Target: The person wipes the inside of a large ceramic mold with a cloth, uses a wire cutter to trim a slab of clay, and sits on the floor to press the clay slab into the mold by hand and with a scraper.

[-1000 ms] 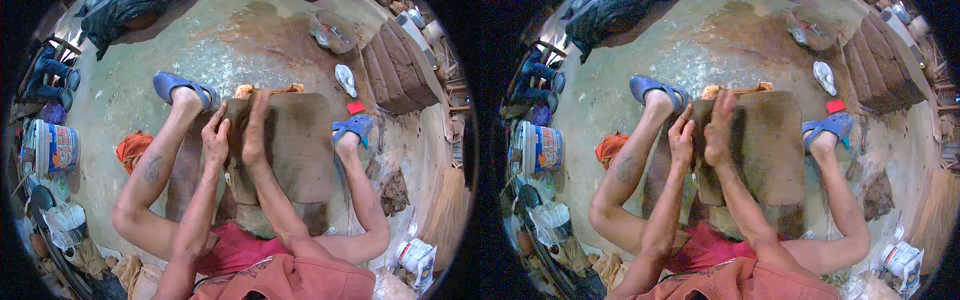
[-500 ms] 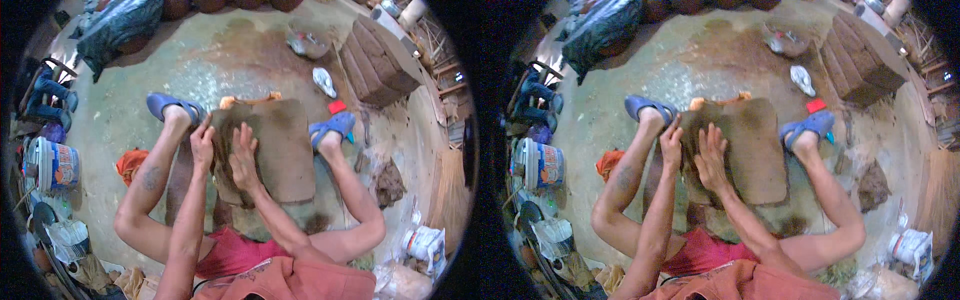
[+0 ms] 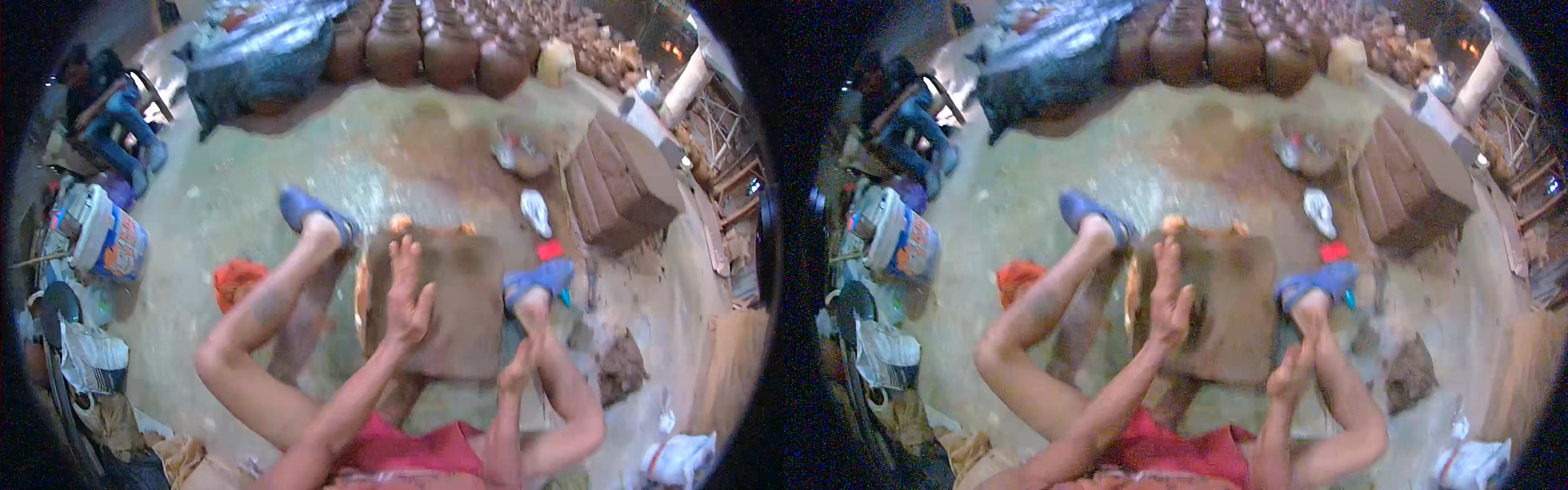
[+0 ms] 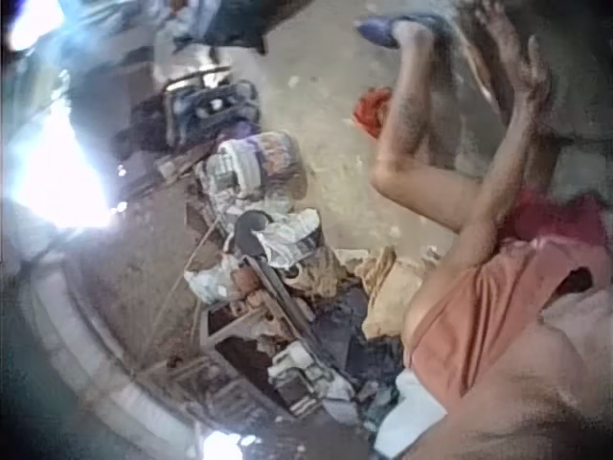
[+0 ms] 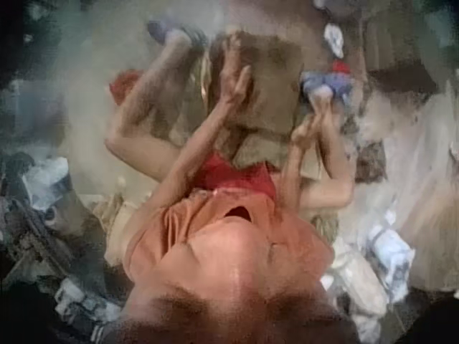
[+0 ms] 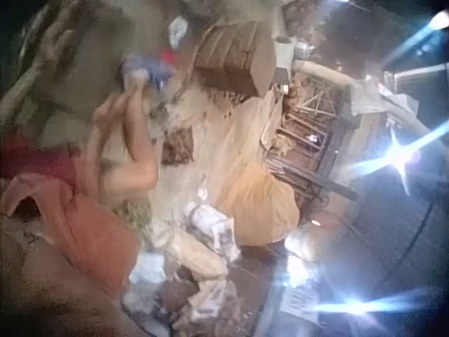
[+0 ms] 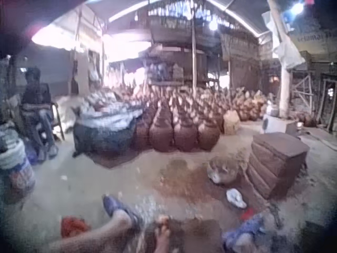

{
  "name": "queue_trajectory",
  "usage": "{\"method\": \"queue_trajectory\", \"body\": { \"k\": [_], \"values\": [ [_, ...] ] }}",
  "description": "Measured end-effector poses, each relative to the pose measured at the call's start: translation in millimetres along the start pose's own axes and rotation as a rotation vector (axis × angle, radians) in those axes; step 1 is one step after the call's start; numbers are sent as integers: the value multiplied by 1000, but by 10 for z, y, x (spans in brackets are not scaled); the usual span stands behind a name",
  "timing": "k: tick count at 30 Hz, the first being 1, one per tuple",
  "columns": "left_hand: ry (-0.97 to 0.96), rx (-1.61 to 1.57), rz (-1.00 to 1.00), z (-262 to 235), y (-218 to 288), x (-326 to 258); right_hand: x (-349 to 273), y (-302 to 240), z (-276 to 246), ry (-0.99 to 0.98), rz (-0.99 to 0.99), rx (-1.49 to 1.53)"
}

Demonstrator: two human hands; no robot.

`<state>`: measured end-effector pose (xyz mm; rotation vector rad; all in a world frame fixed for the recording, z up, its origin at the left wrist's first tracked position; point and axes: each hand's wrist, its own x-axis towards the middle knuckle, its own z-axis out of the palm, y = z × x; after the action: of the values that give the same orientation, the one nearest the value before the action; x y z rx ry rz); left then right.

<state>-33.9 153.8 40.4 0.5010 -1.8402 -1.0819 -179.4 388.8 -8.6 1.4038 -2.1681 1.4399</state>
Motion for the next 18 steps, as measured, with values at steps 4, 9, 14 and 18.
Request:
{"method": "queue_trajectory", "body": {
  "k": [4,9,14,18],
  "values": [
    [-214,248,-212,592,-591,-843,-415,-478,400,-37,606,392],
    [-402,449,-216,764,-648,-900,-237,-796,402,-82,589,527],
    [-484,593,-259,788,-820,-829,-132,-941,479,-220,574,238],
    [-439,514,-302,742,-809,-839,-169,-903,352,-211,547,287]
  ]
}}
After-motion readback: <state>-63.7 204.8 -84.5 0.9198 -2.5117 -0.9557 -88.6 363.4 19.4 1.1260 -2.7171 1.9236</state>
